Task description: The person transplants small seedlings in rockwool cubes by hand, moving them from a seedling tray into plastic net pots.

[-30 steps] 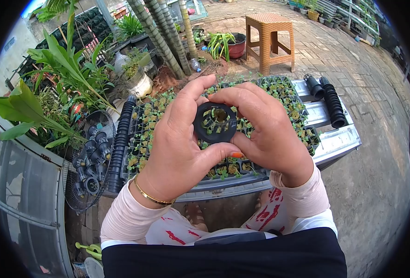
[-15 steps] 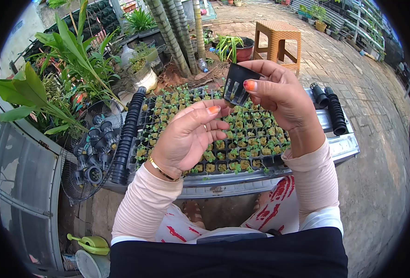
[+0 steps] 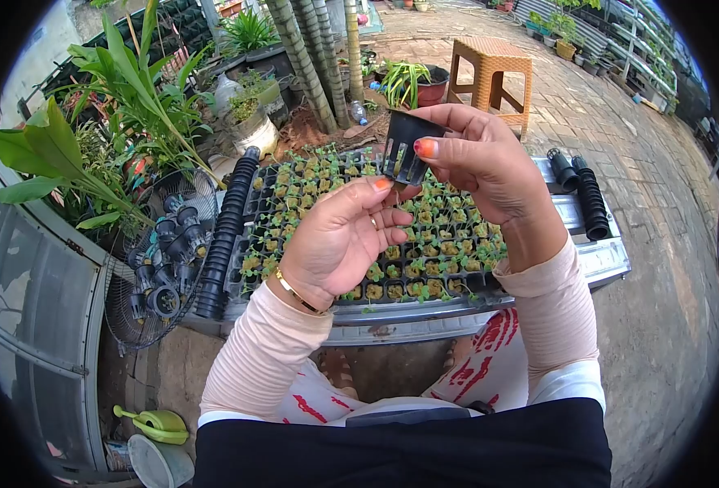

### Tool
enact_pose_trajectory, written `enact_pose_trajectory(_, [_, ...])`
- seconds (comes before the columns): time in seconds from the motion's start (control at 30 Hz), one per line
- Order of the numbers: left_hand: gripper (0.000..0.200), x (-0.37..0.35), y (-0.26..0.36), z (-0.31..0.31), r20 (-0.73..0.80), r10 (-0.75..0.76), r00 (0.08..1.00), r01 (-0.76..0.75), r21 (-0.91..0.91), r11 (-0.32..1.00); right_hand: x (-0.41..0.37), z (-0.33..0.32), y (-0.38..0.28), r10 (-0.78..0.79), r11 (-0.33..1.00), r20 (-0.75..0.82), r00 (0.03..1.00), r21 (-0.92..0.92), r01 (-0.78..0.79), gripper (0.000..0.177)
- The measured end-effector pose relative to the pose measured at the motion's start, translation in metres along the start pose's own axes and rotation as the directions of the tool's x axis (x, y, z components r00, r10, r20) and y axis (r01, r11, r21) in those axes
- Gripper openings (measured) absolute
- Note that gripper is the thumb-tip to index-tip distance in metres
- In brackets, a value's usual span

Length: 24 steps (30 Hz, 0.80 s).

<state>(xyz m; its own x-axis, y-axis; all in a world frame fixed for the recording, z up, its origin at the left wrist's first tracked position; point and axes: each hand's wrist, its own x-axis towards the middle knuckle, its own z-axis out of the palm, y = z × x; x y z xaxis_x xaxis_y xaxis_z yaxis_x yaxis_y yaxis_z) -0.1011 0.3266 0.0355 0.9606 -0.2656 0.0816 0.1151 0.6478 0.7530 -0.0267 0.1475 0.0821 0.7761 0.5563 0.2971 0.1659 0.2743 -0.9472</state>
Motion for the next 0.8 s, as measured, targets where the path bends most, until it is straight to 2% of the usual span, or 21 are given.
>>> enact_pose_trajectory(0.33, [0.019, -0.004, 0.002, 0.003, -0.011, 0.034, 0.999, -0.033, 0.075, 0.997, 0.001, 0.01, -0.005, 0.022, 0.998, -0.036, 0.999, -0.066, -0.025, 0.047])
enact_pose_trajectory(0.43, [0.02, -0.01, 0.005, 0.005, -0.066, 0.053, 0.996, -0.049, 0.063, 0.997, 0.005, 0.019, -0.005, 0.036, 0.997, -0.033, 0.999, -0.068, -0.038, 0.047])
enact_pose_trajectory(0.5, [0.019, -0.015, 0.009, -0.001, -0.03, 0.081, 0.996, -0.079, 0.079, 0.994, 0.012, 0.026, -0.004, -0.014, 0.996, -0.019, 1.0, -0.083, 0.012, 0.048])
enact_pose_trajectory(0.6, [0.02, -0.029, 0.023, -0.006, -0.073, 0.122, 0.99, -0.115, 0.095, 0.989, 0.021, 0.046, -0.013, -0.024, 0.986, 0.016, 1.0, -0.162, 0.026, 0.049])
enact_pose_trajectory(0.67, [0.025, -0.042, 0.038, -0.012, -0.106, 0.154, 0.982, -0.14, 0.124, 0.982, 0.03, 0.061, -0.018, -0.039, 0.978, 0.056, 0.998, -0.201, 0.05, 0.05])
enact_pose_trajectory(0.73, [0.031, -0.058, 0.056, -0.02, -0.153, 0.232, 0.961, -0.188, 0.254, 0.949, 0.04, 0.078, -0.021, -0.042, 0.946, 0.096, 0.994, -0.316, 0.07, 0.05])
enact_pose_trajectory(0.8, [0.04, -0.078, 0.079, -0.029, -0.188, 0.297, 0.936, -0.226, 0.326, 0.918, 0.051, 0.1, -0.021, -0.055, 0.95, 0.11, 0.992, -0.3, 0.086, 0.049])
